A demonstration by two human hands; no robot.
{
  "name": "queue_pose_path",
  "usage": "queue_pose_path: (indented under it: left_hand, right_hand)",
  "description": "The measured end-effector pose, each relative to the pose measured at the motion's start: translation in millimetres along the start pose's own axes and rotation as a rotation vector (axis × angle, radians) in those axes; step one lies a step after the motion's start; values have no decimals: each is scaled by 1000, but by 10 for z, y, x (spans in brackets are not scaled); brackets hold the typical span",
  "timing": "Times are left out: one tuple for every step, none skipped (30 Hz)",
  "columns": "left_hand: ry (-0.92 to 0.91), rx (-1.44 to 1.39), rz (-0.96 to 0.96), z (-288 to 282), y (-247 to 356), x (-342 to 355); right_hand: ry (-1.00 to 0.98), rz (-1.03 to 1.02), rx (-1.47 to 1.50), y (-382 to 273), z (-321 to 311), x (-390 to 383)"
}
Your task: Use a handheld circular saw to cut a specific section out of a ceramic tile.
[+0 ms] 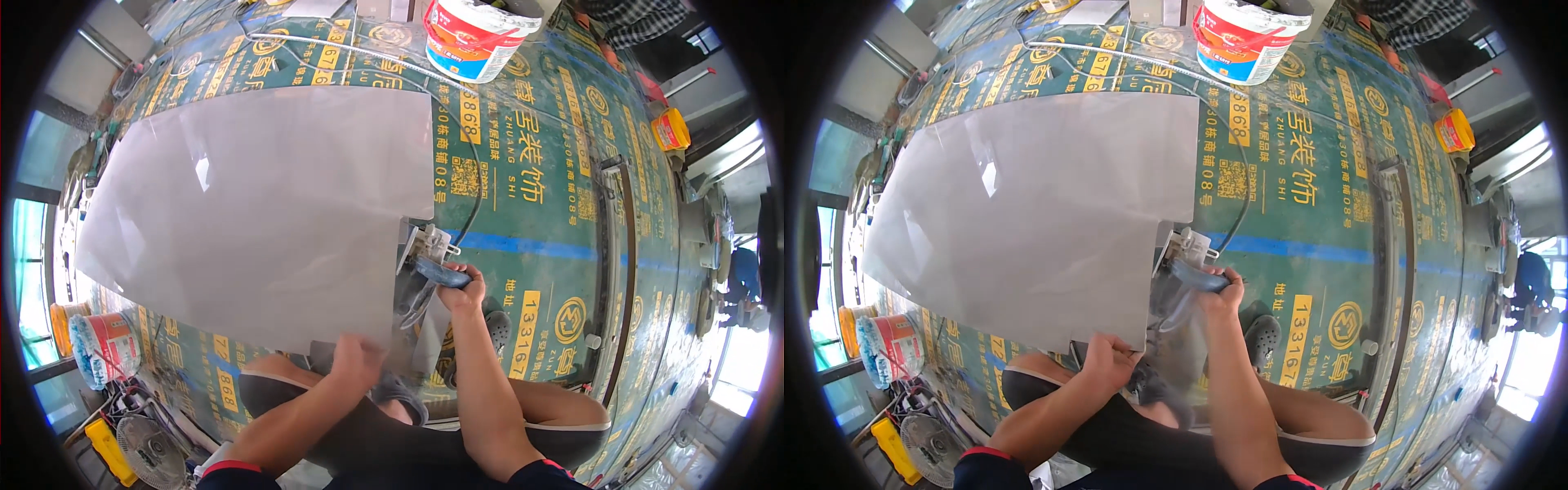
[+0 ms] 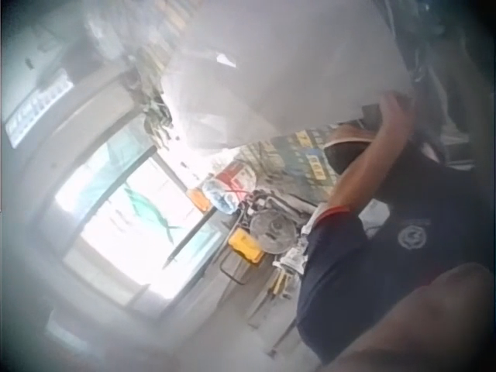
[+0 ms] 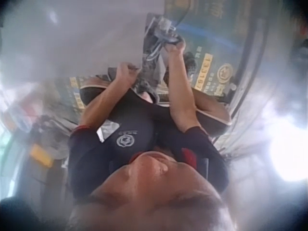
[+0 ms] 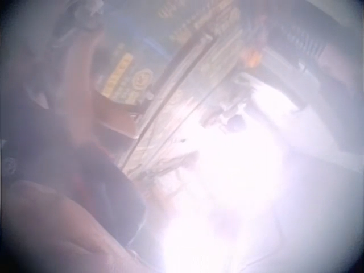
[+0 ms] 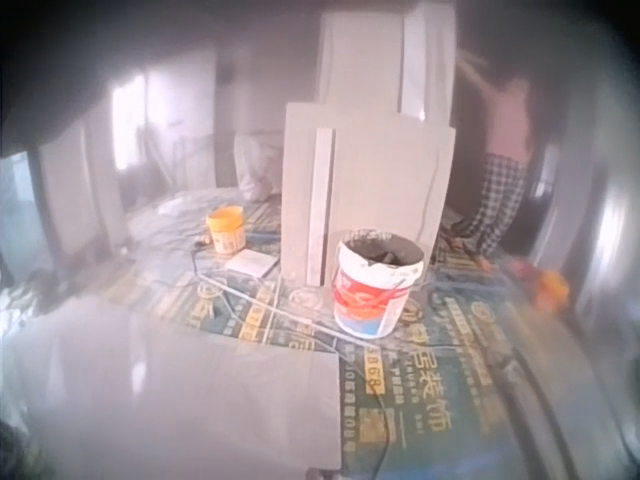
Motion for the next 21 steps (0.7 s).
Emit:
queue_pose_path:
  left_hand:
    - [11, 2, 34, -23, -32, 4]
    - [21, 5, 68, -35, -60, 9]
    - [21, -3, 65, -42, -89, 23]
    - [41, -29, 10, -48, -105, 31]
    - [62, -56, -44, -43, -121, 33]
    - [66, -64, -46, -31, -131, 22]
    - [70, -116, -39, 43, 18, -39]
    - [80, -167, -32, 93, 165, -116]
    - [77, -170, -32, 126, 273, -184]
    - [82, -264, -95, 155, 363, -253]
    - [90, -358, -158, 176, 461, -323]
    - [89, -358, -160, 205, 584, -385]
    - [80, -547, -194, 221, 715, -464]
    - [70, -736, -227, 234, 769, -496]
    - [71, -736, -229, 227, 716, -473]
    - [75, -746, -187, 192, 633, -447]
    - [80, -757, -147, 164, 571, -422]
    - [80, -758, -147, 133, 505, -399]
    - [67, -734, -117, 134, 529, -405]
    - [54, -711, -88, 149, 553, -408]
    - [53, -713, -88, 157, 579, -400]
  right_hand:
    - [-2, 28, 14, 15, -9, 5]
    - [-5, 56, 29, 29, -16, 8]
    - [-2, 56, 22, 34, -28, 4]
    - [-16, 88, 44, 50, -40, -7]
    - [-30, 121, 67, 73, -47, -21]
    - [-27, 125, 60, 97, -67, -31]
    - [-49, 111, 63, 28, -105, -11]
    - [-71, 104, 67, -15, -136, 19]
    - [-71, 102, 64, -37, -162, 54]
    - [-39, 110, 84, -63, -190, 86]
    - [-5, 121, 104, -64, -203, 100]
    - [-4, 119, 103, -77, -209, 113]
    - [-28, 126, 92, -67, -207, 108]
    - [-53, 131, 82, -63, -201, 104]
    - [-51, 131, 83, -62, -197, 103]
    - [-50, 145, 109, -55, -185, 106]
    - [-48, 158, 134, -51, -171, 108]
    - [-48, 159, 134, -40, -163, 109]
    - [-91, 139, 59, -41, -155, 109]
    - [-134, 120, -16, -36, -148, 108]
    - [-134, 119, -19, -23, -145, 106]
Point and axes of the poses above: each hand's wrist, its own x-axis towards the middle knuckle, its own z-axis out of the palm, y = z × x, the point moved 2 cm from there along x, towards the middle knuckle, and after that the axes turned 12 degrees about -z, right-handed, at the moved point
